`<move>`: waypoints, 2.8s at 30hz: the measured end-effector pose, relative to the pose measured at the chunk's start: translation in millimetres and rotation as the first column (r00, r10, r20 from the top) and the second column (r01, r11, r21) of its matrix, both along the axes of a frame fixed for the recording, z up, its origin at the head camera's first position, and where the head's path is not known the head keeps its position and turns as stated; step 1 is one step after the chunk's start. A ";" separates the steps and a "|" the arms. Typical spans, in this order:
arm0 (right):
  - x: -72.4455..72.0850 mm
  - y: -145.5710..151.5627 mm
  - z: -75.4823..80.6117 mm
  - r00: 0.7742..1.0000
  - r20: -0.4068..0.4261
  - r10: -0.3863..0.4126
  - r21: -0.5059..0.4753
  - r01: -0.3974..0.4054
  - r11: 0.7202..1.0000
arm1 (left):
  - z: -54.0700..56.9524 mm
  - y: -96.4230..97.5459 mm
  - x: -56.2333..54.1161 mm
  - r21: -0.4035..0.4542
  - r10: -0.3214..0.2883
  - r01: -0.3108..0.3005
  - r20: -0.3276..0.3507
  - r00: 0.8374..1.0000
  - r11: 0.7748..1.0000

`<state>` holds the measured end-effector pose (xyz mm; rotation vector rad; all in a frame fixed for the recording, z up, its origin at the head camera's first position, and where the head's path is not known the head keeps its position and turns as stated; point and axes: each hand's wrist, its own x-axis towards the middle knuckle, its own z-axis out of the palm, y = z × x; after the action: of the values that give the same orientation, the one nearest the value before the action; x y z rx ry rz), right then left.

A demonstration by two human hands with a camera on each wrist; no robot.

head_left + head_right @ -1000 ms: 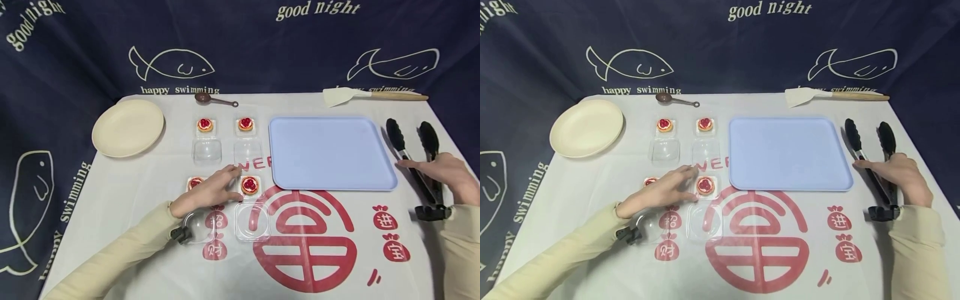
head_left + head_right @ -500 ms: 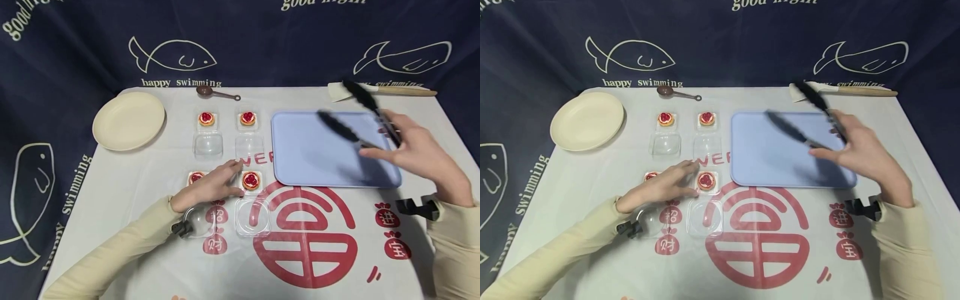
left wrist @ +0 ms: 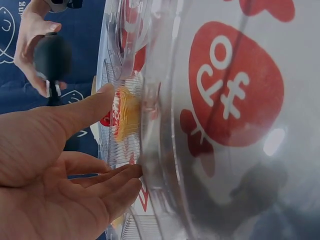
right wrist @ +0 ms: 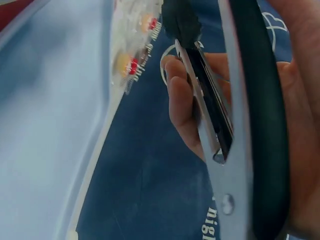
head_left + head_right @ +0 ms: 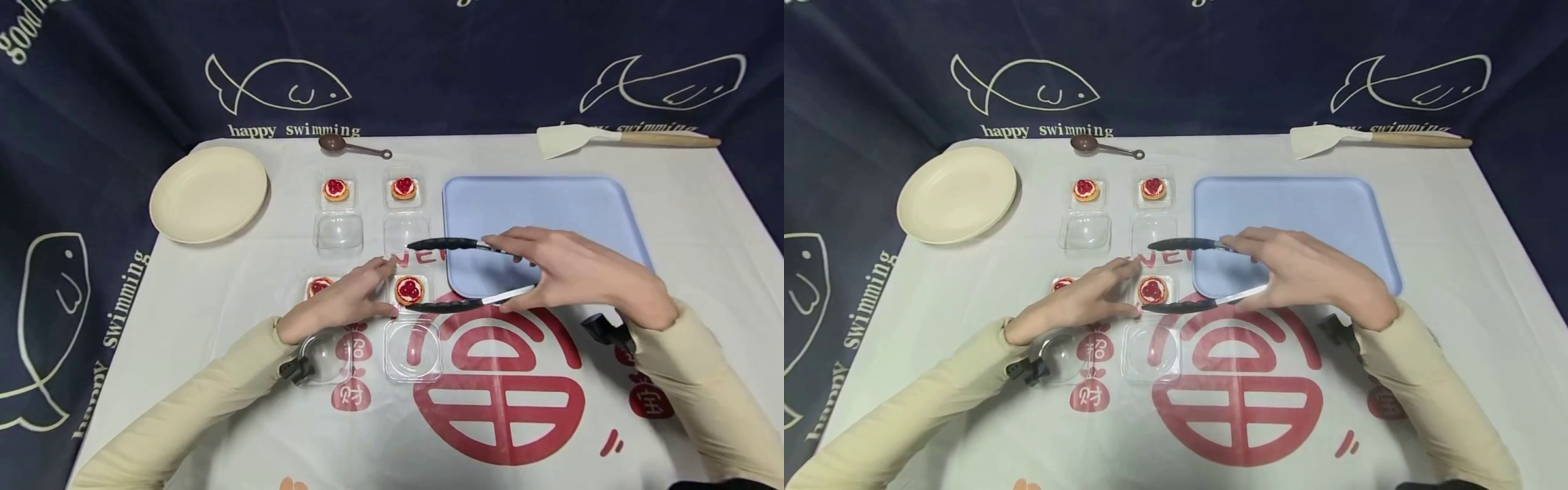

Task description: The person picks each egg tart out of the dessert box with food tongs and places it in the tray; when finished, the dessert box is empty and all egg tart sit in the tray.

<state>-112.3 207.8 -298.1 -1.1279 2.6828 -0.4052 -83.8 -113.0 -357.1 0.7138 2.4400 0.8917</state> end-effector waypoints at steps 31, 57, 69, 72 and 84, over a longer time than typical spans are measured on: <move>-1.1 -56.4 17.6 0.992 0.027 0.124 0.181 -0.126 0.975 | 1.6 3.0 1.8 -0.032 0.016 -0.015 0.022 1.000 0.999; -50.8 53.3 1.4 0.948 -0.005 -0.319 0.095 0.318 0.943 | 5.1 2.3 7.3 -0.027 0.031 -0.030 0.054 0.998 0.999; -61.9 54.0 -14.9 0.950 -0.030 -0.312 0.097 0.313 0.945 | 5.6 2.4 6.4 -0.046 0.028 -0.026 0.039 0.999 0.999; -61.5 53.6 -15.4 0.946 -0.020 -0.325 0.098 0.325 0.941 | 5.1 2.5 6.4 -0.036 0.028 -0.027 0.023 0.999 0.999; -54.0 54.4 -16.2 0.938 -0.019 -0.345 0.014 0.346 0.938 | 5.6 2.7 6.5 -0.023 0.011 -0.011 -0.010 1.000 1.000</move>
<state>-166.2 262.2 -314.3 -0.6516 2.8951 -0.4264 -77.2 -110.2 -351.5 0.6991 2.4612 0.8647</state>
